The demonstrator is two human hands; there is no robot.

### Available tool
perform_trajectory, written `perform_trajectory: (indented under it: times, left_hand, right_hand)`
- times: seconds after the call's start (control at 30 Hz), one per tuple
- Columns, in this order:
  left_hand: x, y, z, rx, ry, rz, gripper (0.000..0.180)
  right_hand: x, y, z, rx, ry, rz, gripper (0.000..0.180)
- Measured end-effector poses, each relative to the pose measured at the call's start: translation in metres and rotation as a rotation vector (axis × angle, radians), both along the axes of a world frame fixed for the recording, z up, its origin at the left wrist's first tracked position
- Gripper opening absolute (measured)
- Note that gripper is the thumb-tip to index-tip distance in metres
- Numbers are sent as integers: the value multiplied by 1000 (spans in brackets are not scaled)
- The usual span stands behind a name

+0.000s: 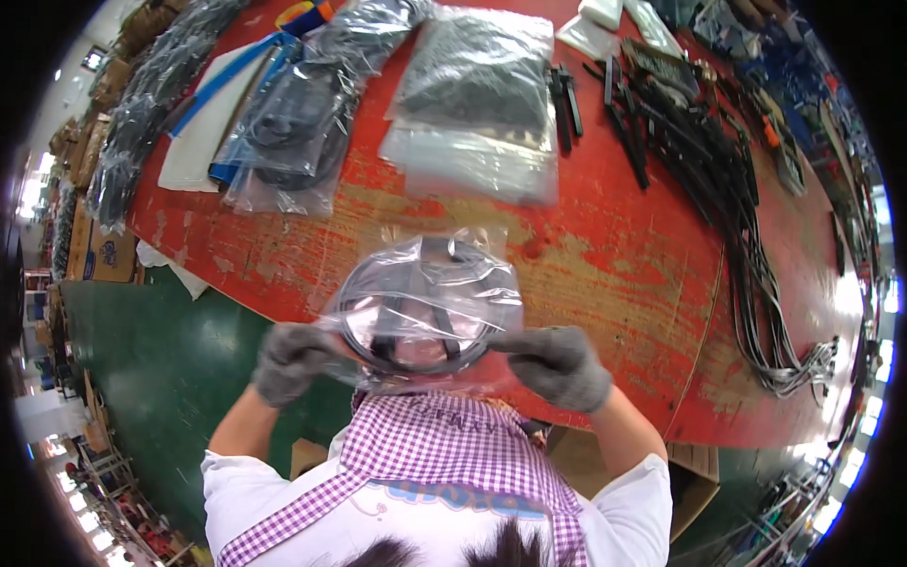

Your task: The person repeatedly picks up black cables from a pile on a red workbench, coils them into circular shapes, and places them into clear plastic bags. The person wears gloves and a checkered apron while performing this repetitive packaging task in a factory setting.

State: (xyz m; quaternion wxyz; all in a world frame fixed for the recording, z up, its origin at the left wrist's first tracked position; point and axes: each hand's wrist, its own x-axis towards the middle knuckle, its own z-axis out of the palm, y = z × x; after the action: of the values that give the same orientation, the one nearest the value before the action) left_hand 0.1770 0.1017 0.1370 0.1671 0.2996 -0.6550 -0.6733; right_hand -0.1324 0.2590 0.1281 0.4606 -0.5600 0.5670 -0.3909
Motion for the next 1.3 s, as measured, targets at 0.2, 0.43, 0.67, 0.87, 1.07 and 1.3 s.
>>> perform_trajectory:
  times: [0.2,0.43,0.67,0.87,1.07,1.3]
  left_hand:
    - [-7,-55,96,-368,-117,160,12]
    - [-40,-177,80,-671,-275,348,13]
    - [32,-276,66,-710,-206,818,16]
    - [63,-247,-51,-981,-638,656,19]
    - [-65,-103,-142,-1265,-171,50,10]
    - [-144,10,-171,-1013,-113,-492,13]
  right_hand:
    - [-11,-30,95,-508,347,-170,24]
    - [-20,-178,91,-407,183,-335,22]
    - [85,-236,63,-684,-53,-157,19]
    - [107,-174,-27,-413,292,174,22]
    - [15,-108,-106,-34,378,21,24]
    - [-210,-40,-154,-38,1137,-784,25]
